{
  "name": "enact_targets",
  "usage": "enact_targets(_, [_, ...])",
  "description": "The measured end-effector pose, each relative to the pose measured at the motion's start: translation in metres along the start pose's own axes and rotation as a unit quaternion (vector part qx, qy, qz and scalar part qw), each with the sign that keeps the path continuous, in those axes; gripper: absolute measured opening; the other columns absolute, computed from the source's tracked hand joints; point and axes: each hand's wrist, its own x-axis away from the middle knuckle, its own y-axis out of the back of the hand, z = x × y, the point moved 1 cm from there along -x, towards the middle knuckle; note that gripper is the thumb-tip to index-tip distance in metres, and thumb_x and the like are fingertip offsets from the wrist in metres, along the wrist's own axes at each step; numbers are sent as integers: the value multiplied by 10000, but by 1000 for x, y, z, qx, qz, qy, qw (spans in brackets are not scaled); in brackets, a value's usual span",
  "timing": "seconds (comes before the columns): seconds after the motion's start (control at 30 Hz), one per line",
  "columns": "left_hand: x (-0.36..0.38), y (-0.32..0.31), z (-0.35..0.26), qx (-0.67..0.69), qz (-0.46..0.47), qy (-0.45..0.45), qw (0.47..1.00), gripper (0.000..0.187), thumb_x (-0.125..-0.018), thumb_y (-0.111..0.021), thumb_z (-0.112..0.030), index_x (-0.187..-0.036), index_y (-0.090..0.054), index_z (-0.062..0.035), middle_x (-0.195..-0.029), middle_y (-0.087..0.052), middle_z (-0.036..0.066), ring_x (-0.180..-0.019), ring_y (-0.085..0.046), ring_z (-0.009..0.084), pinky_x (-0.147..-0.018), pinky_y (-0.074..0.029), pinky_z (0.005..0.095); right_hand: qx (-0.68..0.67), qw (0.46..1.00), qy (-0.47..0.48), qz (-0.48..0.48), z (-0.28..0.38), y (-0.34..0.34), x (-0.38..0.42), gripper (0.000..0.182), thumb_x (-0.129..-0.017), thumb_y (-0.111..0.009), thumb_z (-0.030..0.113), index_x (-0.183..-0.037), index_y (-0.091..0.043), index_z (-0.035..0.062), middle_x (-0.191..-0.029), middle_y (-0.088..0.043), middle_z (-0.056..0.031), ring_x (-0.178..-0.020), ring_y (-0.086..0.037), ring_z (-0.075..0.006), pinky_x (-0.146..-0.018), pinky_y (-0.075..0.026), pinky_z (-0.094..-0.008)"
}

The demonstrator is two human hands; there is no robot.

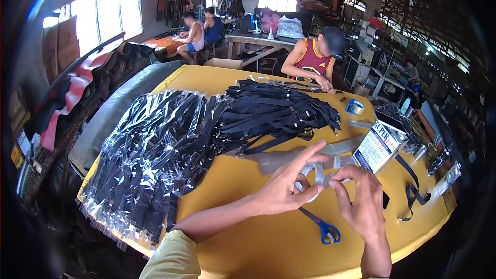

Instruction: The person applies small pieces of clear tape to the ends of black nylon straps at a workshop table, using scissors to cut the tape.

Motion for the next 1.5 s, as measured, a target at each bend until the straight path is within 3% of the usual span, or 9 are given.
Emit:
enact_targets(0.17, [6,-10,0,45,-3,-2,999,855,-862,-617,58,-1562,-179,-162,-1366,-535,167,-620,-593,70,-542,-481,240,-75,983,-166,25,1,0,-14,531,-769,-712,-77,-1233,-472,19,-774,-705,-117,-703,-707,-295,-631,-529,-379])
enact_targets(0.7, [7,-16,-2,98,-17,96,990,1035,-835,-668,109,-1567,-8,-206,-1269,-589,98,-689,-600,15,-466,-390,135,-2,948,-288,134,-7,7,-36,744,-758,-711,81,-1413,-358,60,-770,-725,-143,-712,-699,-375,-661,-544,-469])
enact_targets(0.9, [5,-13,4,108,-1,63,992,1024,-833,-650,134,-1561,10,-152,-1270,-582,154,-714,-628,55,-532,-453,149,-4,952,-300,64,-27,14,-17,739,-787,-745,83,-1426,-374,74,-919,-738,-140,-670,-715,-238,-619,-540,-335])
enact_targets(0.97, [5,-13,4,135,-27,23,990,1001,-835,-626,129,-1561,-5,-171,-1291,-577,154,-664,-647,74,-506,-474,162,-218,878,-424,44,-33,22,-3,733,-799,-766,211,-1397,-381,33,-922,-725,-183,-706,-716,-322,-667,-548,-380])
enact_targets(1.0, [5,-11,1,145,-23,7,989,999,-844,-613,154,-1557,22,-139,-1285,-566,189,-803,-681,125,-640,-562,218,-214,871,-440,46,-37,20,13,587,-827,-758,270,-1304,-497,49,-901,-726,-157,-708,-714,-260,-668,-535,-343])
enact_targets(1.13, [6,-6,-2,122,-31,-45,991,995,-845,-610,152,-1553,30,-130,-1295,-557,208,-886,-693,163,-654,-584,230,-77,831,-425,350,-55,-7,113,286,-862,-667,278,-1067,-641,81,-839,-719,-84,-797,-699,-268,-756,-525,-395])
enact_targets(1.23, [7,-8,-4,139,-34,-71,987,998,-840,-615,153,-1549,31,-122,-1299,-549,223,-975,-686,202,-668,-602,246,-99,803,-446,381,-47,-31,166,264,-836,-659,217,-1047,-643,60,-846,-700,-69,-810,-691,-240,-766,-527,-347])
enact_targets(1.33, [6,-10,-4,128,-46,-98,986,1010,-829,-633,151,-1546,26,-114,-1298,-547,230,-1055,-661,223,-663,-603,246,-66,826,-442,344,-38,-31,177,318,-823,-636,221,-1107,-638,78,-1094,-605,-134,-1082,-599,-319,-899,-478,-426])
enact_targets(1.5, [7,-10,-6,121,-31,-115,985,1027,-803,-671,148,-1543,-7,-105,-1278,-561,231,-1101,-642,239,-685,-604,241,-29,840,-417,347,-17,-29,169,398,-801,-629,177,-1183,-607,67,-1040,-617,-164,-1016,-611,-353,-885,-487,-440])
